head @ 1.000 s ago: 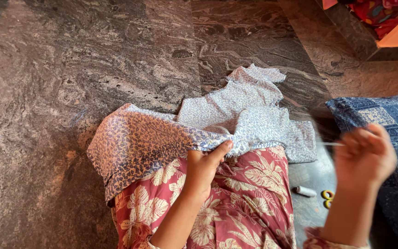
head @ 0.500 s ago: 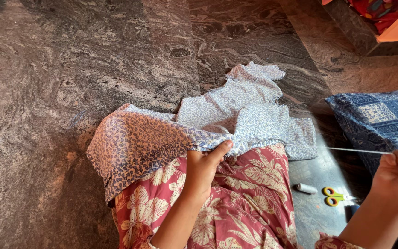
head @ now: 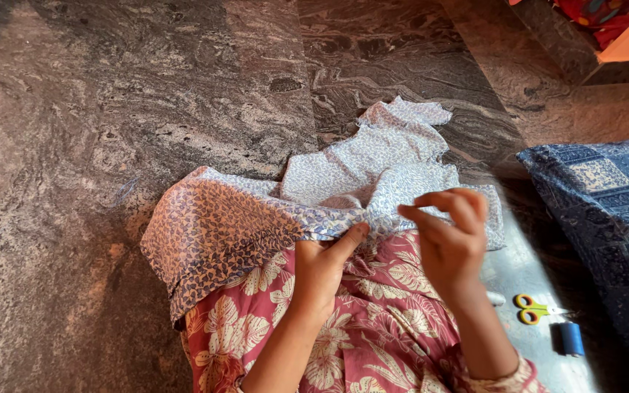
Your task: The person sits on the floor with a pillow cover across their lap and hand-sews its open seam closed using a needle and thread, repeatedly pushing the needle through the folded fabric edges and pulling the thread taut. Scissors and a thread spool rest on the floor beside them.
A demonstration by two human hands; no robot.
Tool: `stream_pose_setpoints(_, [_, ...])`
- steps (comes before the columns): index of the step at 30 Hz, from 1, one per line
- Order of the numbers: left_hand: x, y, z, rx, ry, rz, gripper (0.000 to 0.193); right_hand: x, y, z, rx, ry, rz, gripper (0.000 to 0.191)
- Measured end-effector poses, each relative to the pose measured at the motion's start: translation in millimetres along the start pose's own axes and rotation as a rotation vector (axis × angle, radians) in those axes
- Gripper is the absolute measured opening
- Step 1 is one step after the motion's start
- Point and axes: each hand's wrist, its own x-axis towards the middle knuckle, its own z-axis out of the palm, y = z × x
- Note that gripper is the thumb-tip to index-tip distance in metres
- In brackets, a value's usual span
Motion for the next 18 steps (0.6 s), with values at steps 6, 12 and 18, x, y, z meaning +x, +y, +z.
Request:
stream_pose_setpoints(6, [0,0,1,-0.023,-0.017,0.026,0.025,7,-16,10,0.03,-0.026,-0.038,0.031])
stream_pose_setpoints(12, [-1,0,1,-0.013,-0.022,0.025,0.025,3,-15,13,0.02,-0.039,-0.053,0.032])
stream_pose_setpoints(18, [-3,2,2,0.01,-0.014,0.024,0.025,2,-13,14,0.004,-0.056,-0.115,0.035])
